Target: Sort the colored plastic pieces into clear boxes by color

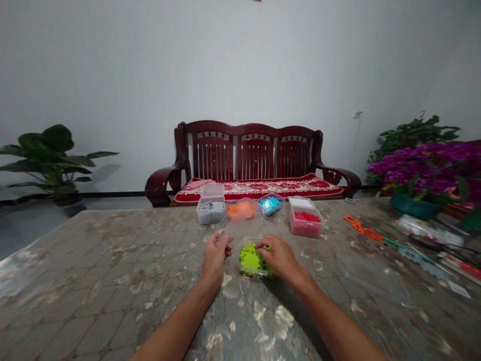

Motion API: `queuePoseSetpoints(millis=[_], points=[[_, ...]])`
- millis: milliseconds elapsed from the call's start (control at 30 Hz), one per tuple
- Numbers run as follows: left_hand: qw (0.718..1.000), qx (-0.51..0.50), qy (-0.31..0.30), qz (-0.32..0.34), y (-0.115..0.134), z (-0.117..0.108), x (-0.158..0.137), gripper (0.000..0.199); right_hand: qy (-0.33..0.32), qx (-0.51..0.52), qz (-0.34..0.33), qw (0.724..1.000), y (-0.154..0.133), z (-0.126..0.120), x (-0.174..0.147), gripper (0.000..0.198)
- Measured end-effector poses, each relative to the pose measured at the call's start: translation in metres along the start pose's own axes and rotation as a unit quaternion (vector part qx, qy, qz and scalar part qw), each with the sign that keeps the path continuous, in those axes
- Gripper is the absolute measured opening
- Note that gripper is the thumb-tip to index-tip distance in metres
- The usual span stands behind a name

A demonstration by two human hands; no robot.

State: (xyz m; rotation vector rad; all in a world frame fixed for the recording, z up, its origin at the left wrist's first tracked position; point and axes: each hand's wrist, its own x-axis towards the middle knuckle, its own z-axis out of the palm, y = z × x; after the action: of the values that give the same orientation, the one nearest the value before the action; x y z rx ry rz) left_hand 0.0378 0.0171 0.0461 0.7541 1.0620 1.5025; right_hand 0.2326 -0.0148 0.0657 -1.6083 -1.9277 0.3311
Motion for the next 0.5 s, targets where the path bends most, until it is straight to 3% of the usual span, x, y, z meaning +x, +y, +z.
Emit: queuePoseSetpoints(millis=[100, 200, 267, 300, 400, 500], points=[[0.997, 0.062, -0.047, 0.006, 0.002, 0.001, 0.000, 0.066, 0.083, 0.102, 0.023, 0.991, 0.014, -0.004, -0.002, 0.021], [0.982, 0.167, -0.090, 0.010, 0.002, 0.003, -0.001, 0.076, 0.222, 0.219, 0.097, 0.945, 0.034, -0.020, -0.007, 0.033], [0.969, 0.222, -0.107, 0.012, 0.002, 0.005, -0.001, 0.076, 0.293, 0.241, 0.098, 0.920, 0.043, -0.034, -0.012, 0.041], [0.958, 0.261, -0.115, 0.026, 0.003, 0.006, -0.001, 0.072, 0.304, 0.228, 0.076, 0.922, 0.045, -0.040, -0.014, 0.043], [0.898, 0.408, -0.129, 0.103, 0.006, 0.010, -0.001, 0.057, 0.227, 0.121, -0.020, 0.966, 0.041, -0.051, -0.023, 0.052], [0.862, 0.469, -0.133, 0.136, 0.009, 0.014, 0.000, 0.050, 0.047, -0.012, -0.071, 0.996, 0.028, -0.047, -0.031, 0.076]])
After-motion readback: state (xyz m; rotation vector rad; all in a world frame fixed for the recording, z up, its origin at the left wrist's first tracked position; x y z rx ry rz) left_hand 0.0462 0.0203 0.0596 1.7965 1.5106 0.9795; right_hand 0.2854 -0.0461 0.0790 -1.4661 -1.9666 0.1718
